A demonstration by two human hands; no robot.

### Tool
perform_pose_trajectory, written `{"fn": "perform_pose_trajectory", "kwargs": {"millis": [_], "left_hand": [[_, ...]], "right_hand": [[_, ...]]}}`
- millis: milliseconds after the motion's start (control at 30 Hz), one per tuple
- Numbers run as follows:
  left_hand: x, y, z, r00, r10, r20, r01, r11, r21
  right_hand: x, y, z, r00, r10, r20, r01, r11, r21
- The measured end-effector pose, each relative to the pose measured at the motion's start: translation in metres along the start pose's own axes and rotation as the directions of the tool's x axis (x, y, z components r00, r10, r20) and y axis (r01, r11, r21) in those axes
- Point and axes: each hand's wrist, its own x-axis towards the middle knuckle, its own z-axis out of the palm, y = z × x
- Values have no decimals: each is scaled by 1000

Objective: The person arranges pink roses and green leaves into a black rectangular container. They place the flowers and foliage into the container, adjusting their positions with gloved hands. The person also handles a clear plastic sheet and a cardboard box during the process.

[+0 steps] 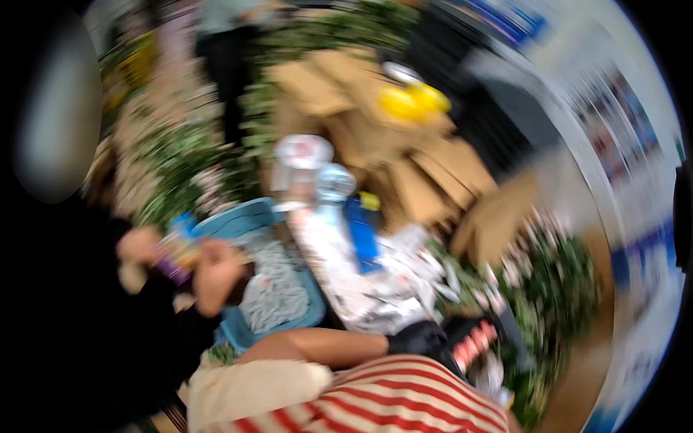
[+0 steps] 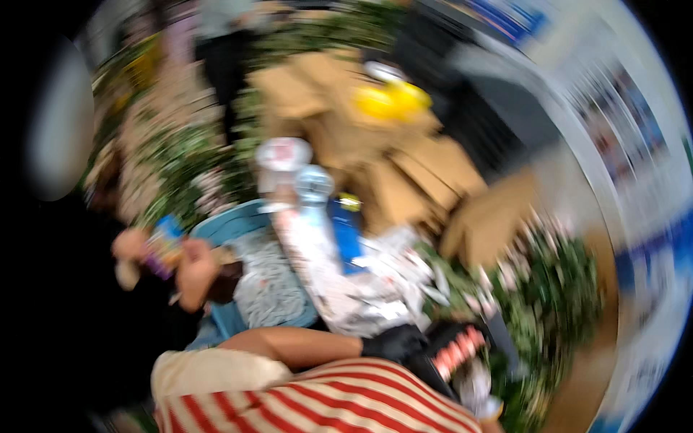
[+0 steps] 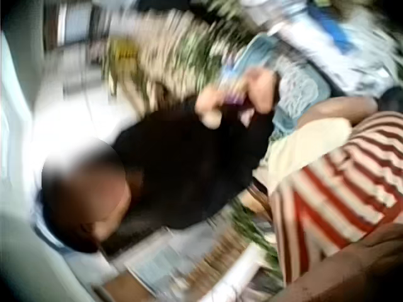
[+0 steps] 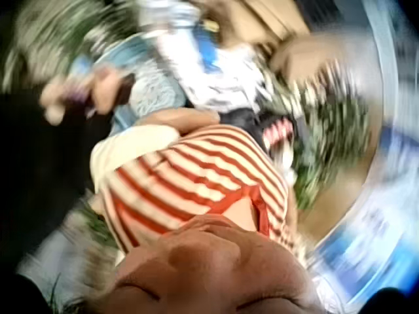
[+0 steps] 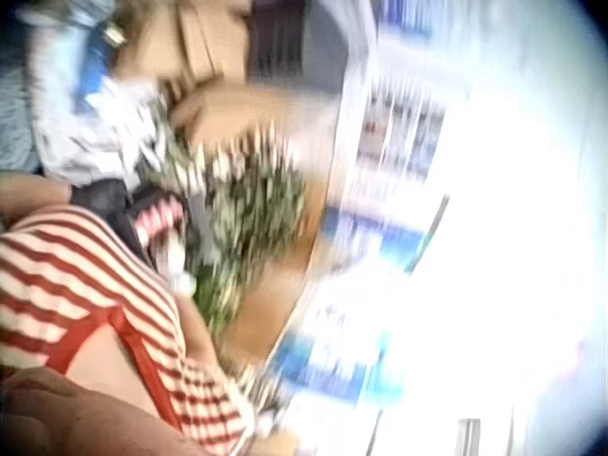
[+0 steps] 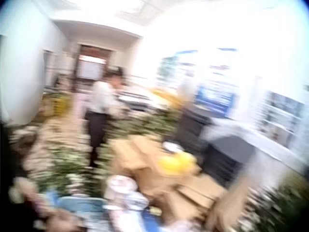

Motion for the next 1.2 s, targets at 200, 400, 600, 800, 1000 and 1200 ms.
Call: {"fn": "perform_pose_trajectory", "kwargs": {"millis": [200,400,600,800,1000,1200], "left_hand": [[16,-28,42,984,-153,87,124,955,270],[29,8,53,911,-354,211,256,887,384],[93,42,91,831,-247,498,-21,881,473],[94,-2,108,805,18,594,-390,770,505],[93,20,114,825,-171,539,-129,871,473],[84,-12,108,884,-176,432,-3,924,382]], "right_hand": [[-8,-8,-74,932,-312,187,307,398,-865],[-32,5,-107,920,-310,240,284,102,-953],[-36,18,-116,924,-301,235,275,101,-956],[-29,23,-114,912,-341,229,226,-50,-973],[-33,8,-103,929,-301,216,178,-147,-973],[-17,-113,-6,806,-426,411,346,-224,-911]]}}
